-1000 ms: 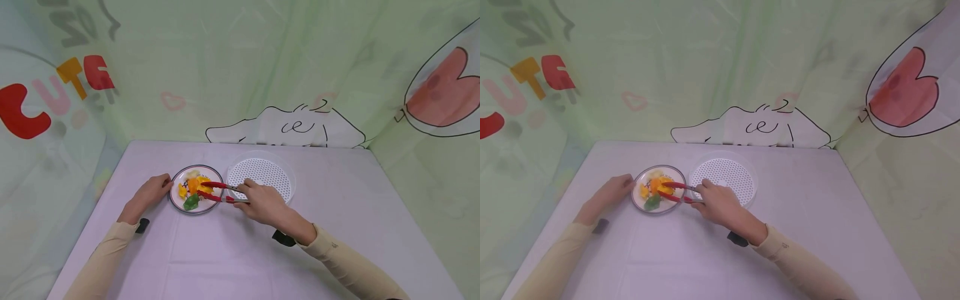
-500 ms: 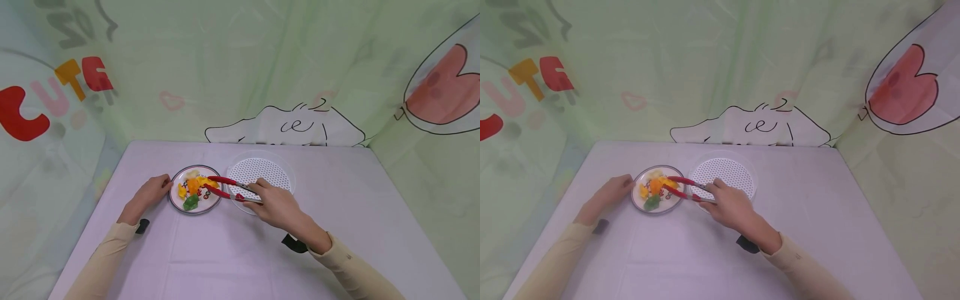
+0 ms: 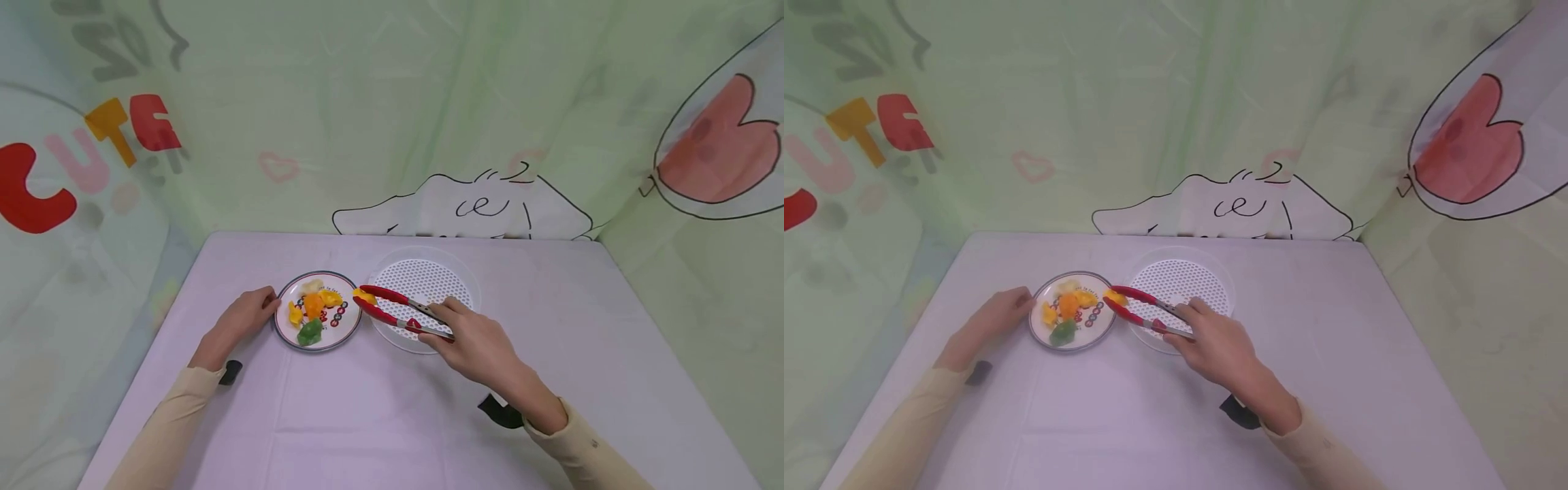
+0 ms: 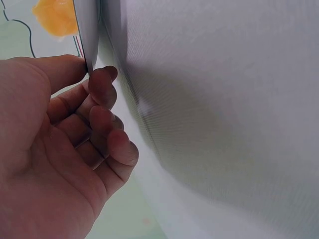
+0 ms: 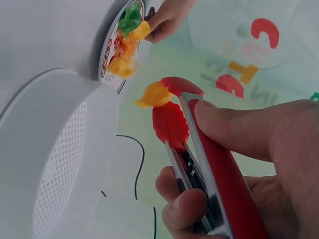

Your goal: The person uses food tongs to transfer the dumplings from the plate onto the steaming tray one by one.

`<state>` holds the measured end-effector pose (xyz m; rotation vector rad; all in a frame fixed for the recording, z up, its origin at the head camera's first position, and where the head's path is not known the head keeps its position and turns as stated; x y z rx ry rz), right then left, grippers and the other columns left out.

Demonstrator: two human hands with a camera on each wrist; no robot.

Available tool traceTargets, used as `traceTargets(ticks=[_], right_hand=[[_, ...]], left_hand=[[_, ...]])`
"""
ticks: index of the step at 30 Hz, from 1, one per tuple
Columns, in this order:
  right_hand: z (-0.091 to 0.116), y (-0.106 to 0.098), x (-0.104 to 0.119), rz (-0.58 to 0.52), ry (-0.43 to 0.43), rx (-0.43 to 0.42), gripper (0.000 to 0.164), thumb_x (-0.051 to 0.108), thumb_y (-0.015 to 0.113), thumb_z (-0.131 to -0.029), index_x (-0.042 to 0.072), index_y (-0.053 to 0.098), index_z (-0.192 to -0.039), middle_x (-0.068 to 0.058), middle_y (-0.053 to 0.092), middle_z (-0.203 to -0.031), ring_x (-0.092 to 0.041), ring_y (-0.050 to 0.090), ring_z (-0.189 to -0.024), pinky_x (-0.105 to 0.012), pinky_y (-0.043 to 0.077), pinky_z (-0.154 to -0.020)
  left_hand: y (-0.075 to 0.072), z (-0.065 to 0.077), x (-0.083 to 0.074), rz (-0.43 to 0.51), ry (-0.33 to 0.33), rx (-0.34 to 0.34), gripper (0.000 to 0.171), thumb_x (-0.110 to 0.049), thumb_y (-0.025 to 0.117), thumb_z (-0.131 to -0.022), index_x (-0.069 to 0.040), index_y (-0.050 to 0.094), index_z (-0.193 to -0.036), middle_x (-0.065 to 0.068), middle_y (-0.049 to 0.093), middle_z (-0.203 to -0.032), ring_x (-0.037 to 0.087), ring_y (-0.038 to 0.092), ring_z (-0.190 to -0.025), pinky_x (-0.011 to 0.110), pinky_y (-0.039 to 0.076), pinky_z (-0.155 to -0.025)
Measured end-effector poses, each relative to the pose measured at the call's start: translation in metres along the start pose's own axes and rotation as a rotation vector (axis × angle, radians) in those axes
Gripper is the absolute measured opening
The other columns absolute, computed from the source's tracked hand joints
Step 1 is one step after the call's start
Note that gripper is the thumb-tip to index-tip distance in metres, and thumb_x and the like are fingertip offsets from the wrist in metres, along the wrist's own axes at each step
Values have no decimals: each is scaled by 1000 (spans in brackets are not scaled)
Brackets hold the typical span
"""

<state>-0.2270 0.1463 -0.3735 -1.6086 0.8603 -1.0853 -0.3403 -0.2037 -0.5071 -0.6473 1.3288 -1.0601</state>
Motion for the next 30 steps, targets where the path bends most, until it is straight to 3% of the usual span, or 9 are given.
traceTargets(ticks=[19,30], right_hand=[[12,-9,-36,-44,88,-38,55,38,77,-87,3,65,-128,-12,66,-111,-16,54,-75,-24,43,-57],[9,6,-64,-31,133,-16,54,36,77,-88,0,65,-126,-14,65,-109,-18,55,-75,-27,43,-57]], left_hand=[[3,0,2,-7,-14,5,25,-24,54,-105,-1,59,-111,10,62,-89,22,54,-81,33,48,-73],[0,3,-3,3,-8,5,24,-22,54,-104,0,59,-109,10,60,-86,22,54,-79,32,46,-72]])
Point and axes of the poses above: each hand's wrist, its own z-axis away from the middle knuckle, its own y-axis out of the palm, x = y × z, the point moved 10 cm from there along -z, towards the middle knuckle
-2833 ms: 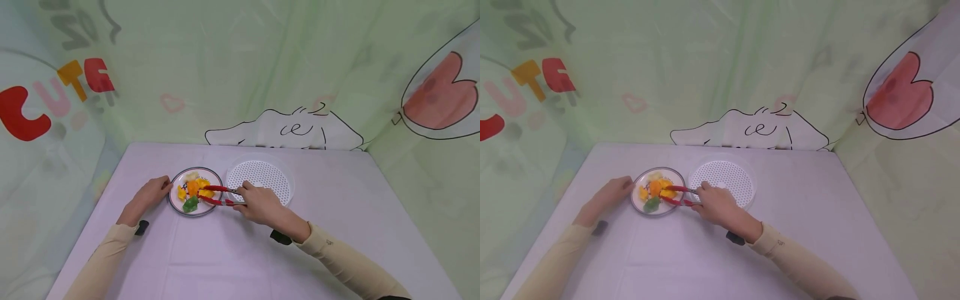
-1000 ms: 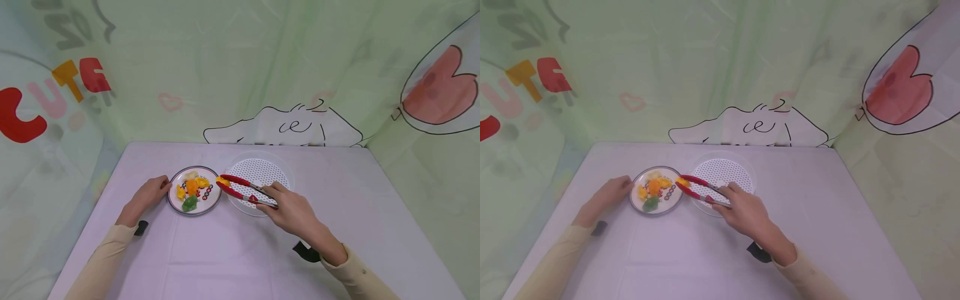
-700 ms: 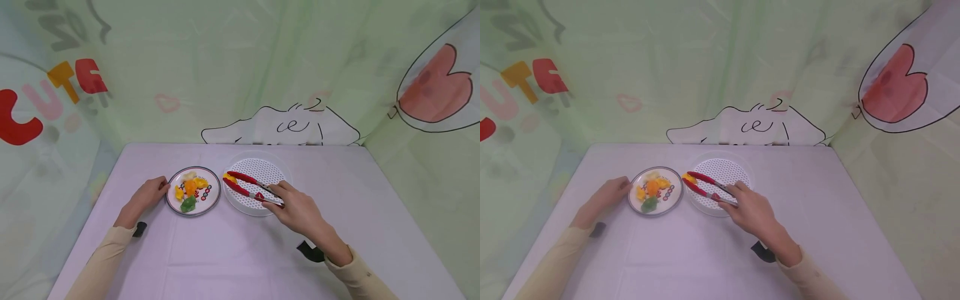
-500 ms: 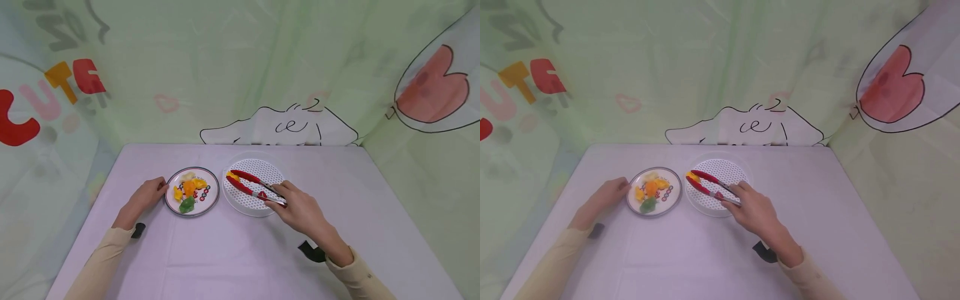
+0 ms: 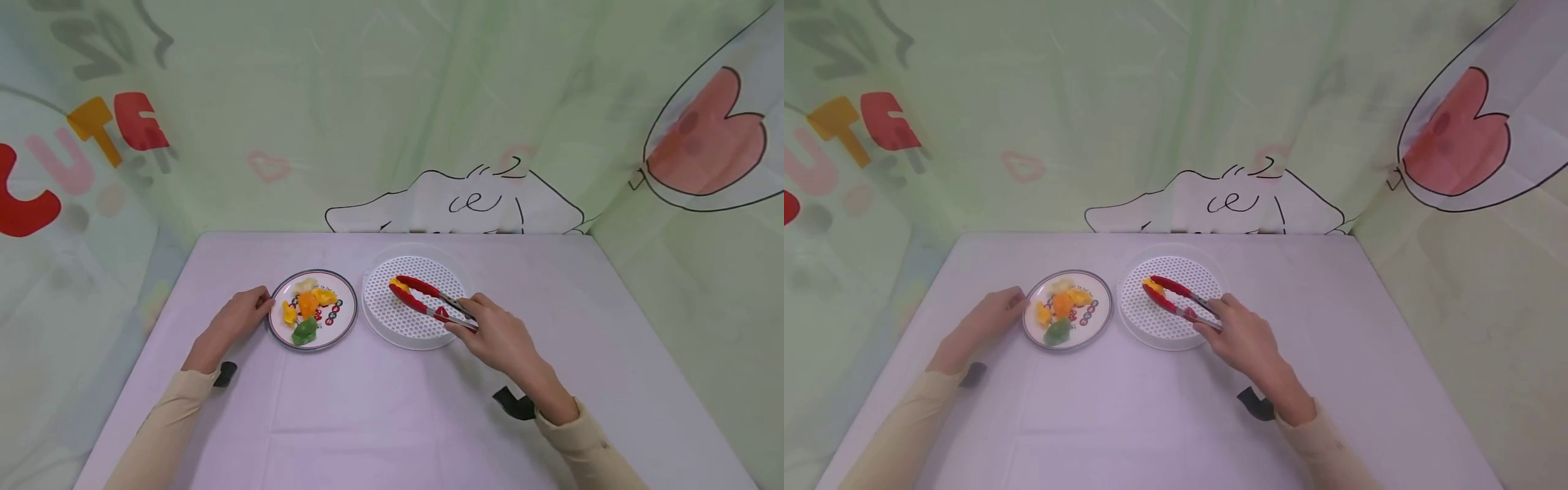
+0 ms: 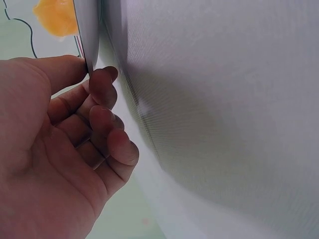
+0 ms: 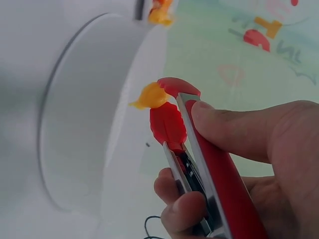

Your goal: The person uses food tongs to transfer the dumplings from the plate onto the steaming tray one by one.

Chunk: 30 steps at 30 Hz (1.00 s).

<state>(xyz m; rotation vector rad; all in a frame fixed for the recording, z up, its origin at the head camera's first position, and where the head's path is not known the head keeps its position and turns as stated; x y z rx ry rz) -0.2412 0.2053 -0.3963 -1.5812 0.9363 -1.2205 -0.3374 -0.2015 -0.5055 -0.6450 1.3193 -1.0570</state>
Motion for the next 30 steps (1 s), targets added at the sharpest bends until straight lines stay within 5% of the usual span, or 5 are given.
traceTargets(ticks=[30], right_hand=[[-9,22,-16,53,83,98,59,38,79,-86,-1,63,-128,-18,63,-113,-22,56,-75,-30,48,-59]], left_hand=[[-1,0,0,17,7,-5,23,-21,55,-104,1,59,-110,10,61,-86,22,54,-79,31,45,-71]])
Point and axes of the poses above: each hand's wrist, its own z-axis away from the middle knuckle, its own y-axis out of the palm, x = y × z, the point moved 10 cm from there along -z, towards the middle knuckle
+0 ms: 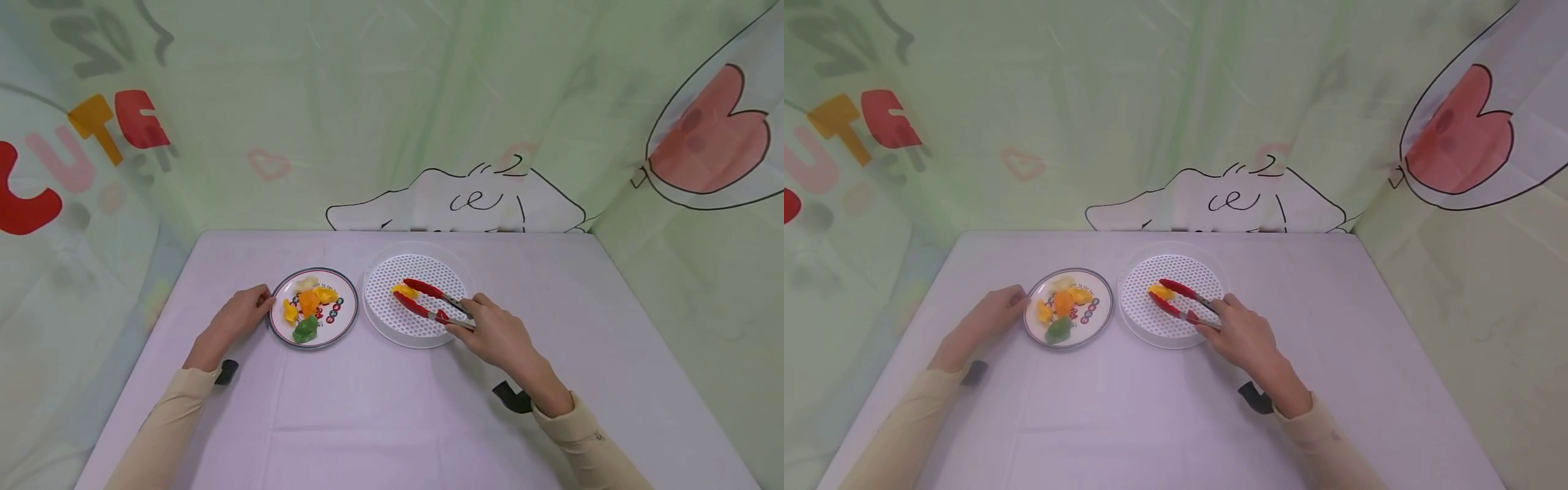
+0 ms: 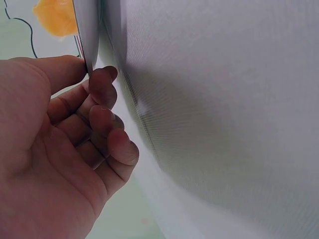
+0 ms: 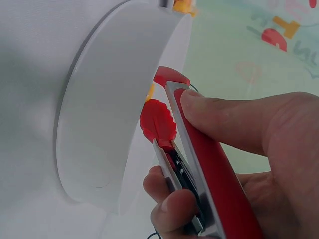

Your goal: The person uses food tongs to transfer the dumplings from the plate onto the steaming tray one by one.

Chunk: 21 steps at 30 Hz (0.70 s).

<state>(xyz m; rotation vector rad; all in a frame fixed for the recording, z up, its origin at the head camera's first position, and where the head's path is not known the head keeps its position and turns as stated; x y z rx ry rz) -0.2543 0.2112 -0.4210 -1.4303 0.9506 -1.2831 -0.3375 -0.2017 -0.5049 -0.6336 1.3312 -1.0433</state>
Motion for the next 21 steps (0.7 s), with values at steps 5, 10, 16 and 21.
traceTargets(ticks=[5,10,16,21], right_hand=[[1,-2,1,-4,-2,-2,60,39,78,-87,-1,63,-129,-18,63,-113,-22,56,-75,-30,48,-59],[3,-5,4,-10,-6,-5,63,42,77,-87,0,62,-131,-18,63,-116,-25,59,-82,-34,53,-64],[5,-9,13,-23,-19,-16,64,43,77,-86,0,62,-132,-17,63,-116,-24,60,-84,-33,53,-65],[4,-12,22,-22,-33,-14,65,43,77,-86,1,60,-133,-17,62,-117,-24,59,-85,-32,52,-65]], left_hand=[[0,0,0,2,0,1,24,-22,55,-104,1,59,-111,10,62,-88,22,54,-80,32,46,-72],[0,1,-1,3,-6,7,24,-22,55,-104,1,59,-111,11,62,-88,22,54,-80,32,46,-73],[0,2,-2,6,-8,8,24,-21,55,-104,1,59,-110,11,61,-88,23,54,-81,32,46,-72],[-1,1,-2,8,-5,5,24,-21,55,-104,2,59,-111,11,61,-88,23,54,-81,32,46,-72]])
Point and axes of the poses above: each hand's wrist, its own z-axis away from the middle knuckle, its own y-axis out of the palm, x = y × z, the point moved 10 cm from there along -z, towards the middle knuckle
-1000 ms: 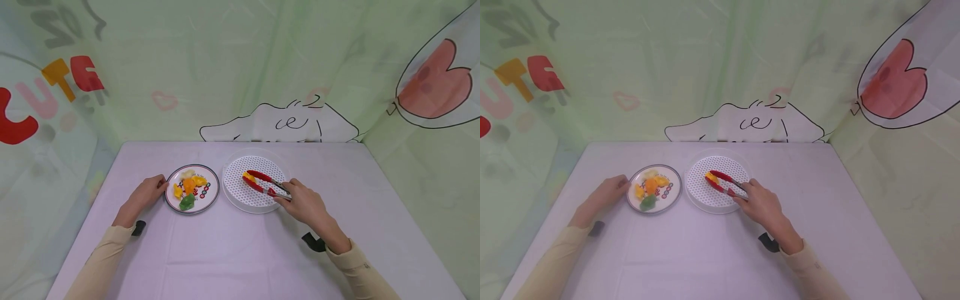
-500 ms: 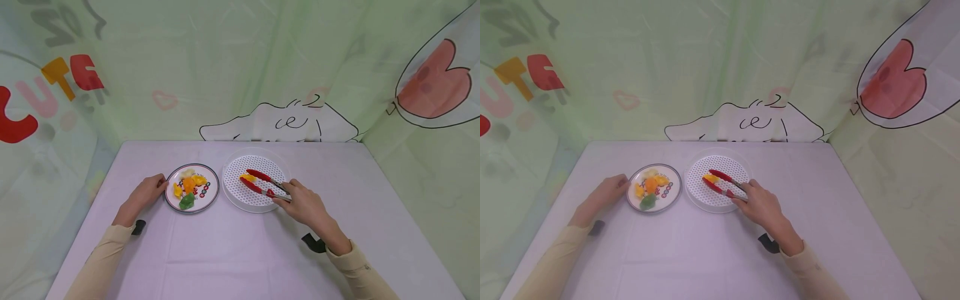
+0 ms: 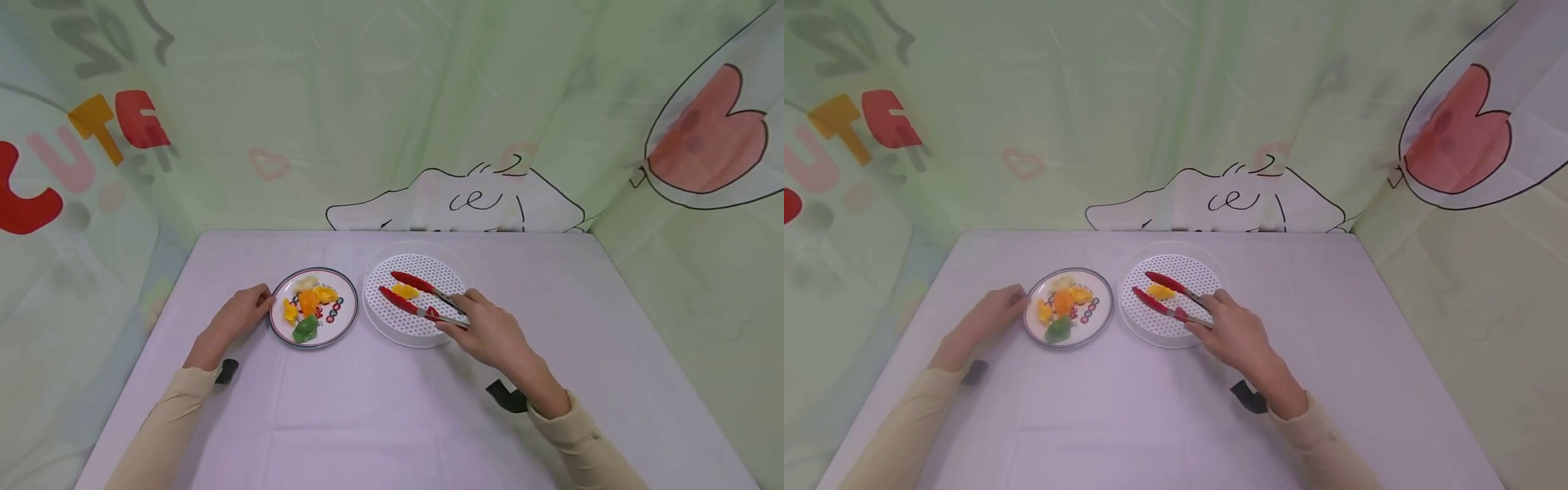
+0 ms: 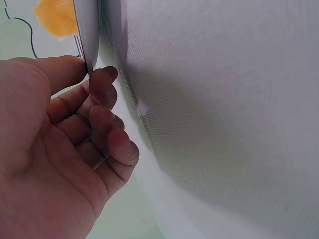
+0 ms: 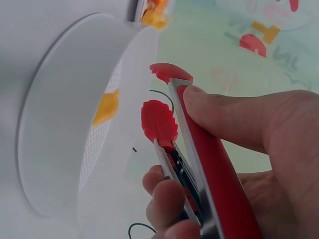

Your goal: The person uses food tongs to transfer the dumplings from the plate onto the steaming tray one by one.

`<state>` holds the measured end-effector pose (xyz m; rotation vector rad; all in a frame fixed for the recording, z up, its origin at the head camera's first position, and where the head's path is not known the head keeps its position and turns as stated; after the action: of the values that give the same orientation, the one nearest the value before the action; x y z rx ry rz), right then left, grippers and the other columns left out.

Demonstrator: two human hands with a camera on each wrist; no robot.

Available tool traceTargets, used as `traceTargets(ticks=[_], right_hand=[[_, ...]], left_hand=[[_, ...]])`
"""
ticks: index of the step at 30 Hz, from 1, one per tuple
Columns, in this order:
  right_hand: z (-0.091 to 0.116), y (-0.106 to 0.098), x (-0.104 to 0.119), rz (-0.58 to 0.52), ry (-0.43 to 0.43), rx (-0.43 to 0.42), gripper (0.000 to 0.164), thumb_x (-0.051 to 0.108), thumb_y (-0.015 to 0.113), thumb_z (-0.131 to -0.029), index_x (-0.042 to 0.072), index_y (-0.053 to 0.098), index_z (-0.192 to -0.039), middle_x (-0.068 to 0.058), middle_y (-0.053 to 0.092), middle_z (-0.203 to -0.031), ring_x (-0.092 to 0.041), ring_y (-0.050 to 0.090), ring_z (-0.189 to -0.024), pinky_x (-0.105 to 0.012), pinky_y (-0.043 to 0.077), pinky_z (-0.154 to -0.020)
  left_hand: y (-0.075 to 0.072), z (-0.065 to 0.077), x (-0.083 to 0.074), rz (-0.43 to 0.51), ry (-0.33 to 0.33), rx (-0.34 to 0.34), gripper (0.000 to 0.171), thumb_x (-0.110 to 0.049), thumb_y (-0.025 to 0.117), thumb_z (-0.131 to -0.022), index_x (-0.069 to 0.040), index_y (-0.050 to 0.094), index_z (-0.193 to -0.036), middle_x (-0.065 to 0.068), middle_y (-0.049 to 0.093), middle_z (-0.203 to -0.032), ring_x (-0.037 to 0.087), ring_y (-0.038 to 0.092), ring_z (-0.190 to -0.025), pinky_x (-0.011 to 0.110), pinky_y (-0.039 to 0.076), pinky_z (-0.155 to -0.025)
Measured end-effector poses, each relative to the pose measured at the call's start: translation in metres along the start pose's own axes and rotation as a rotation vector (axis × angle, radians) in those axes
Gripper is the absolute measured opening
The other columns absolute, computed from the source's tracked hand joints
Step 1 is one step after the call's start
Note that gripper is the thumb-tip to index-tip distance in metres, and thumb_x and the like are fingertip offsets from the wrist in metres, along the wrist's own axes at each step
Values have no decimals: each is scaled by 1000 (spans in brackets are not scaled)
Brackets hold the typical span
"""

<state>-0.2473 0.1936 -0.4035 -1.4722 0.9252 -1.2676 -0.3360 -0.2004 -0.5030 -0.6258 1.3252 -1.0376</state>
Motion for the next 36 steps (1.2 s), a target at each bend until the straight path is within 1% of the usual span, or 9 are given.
traceTargets(ticks=[3,8,12,15,20,22,27,33,36], right_hand=[[-1,-1,5,5,-2,5,66,44,76,-86,2,60,-135,-17,62,-120,-25,61,-90,-35,56,-70],[-4,-1,13,-4,-14,13,66,45,75,-87,3,59,-136,-17,61,-123,-26,62,-93,-38,57,-74],[-6,0,19,-10,-37,12,66,45,75,-88,3,58,-137,-17,61,-127,-29,64,-98,-43,58,-79],[-7,0,26,-15,-64,8,65,44,75,-88,4,59,-136,-17,61,-128,-30,65,-98,-45,58,-81],[-8,2,39,-28,-101,15,64,45,75,-88,4,60,-135,-15,61,-122,-24,61,-86,-39,56,-71],[-8,4,45,-26,-111,24,64,46,75,-87,5,60,-134,-14,61,-121,-22,59,-84,-36,55,-68],[-10,9,58,-12,-127,48,65,47,76,-86,7,60,-134,-11,61,-123,-20,59,-87,-33,55,-68],[-19,15,73,-11,-143,62,62,45,79,-84,7,62,-131,-10,62,-120,-18,58,-81,-31,52,-65],[-23,19,78,-10,-137,78,60,43,79,-84,8,63,-130,-9,62,-120,-18,58,-82,-30,52,-64]], left_hand=[[0,-2,2,-2,1,-2,25,-22,54,-104,2,59,-112,11,61,-89,23,54,-81,32,46,-73],[-1,-3,2,-10,-7,0,25,-22,54,-105,1,59,-113,11,61,-90,23,54,-83,32,47,-75],[-2,-1,-1,-9,-11,6,25,-22,54,-105,1,59,-113,11,61,-89,23,54,-83,32,46,-74],[-2,-2,-2,-4,-3,5,25,-22,53,-105,1,58,-112,11,61,-89,22,54,-82,32,46,-74],[-2,-3,-1,-3,7,-5,24,-22,54,-105,0,59,-111,10,61,-88,22,54,-81,32,46,-73],[0,-4,0,-3,8,-1,24,-23,53,-105,0,59,-111,10,61,-88,22,54,-81,31,46,-73],[1,-3,1,-1,5,4,25,-23,53,-105,0,59,-112,10,62,-89,22,54,-81,32,46,-73],[1,-2,3,-1,-3,2,24,-23,53,-105,0,59,-110,9,60,-86,21,54,-79,31,45,-71],[1,-2,3,0,-8,5,24,-23,53,-105,0,59,-111,9,60,-86,22,54,-80,31,45,-71]])
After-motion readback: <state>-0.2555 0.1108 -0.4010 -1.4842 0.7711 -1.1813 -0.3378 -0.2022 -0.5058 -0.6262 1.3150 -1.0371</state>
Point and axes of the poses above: each hand's wrist, its own z-axis away from the middle knuckle, its own y-axis out of the palm, x = y × z, the point moved 10 cm from there along -z, towards the middle knuckle
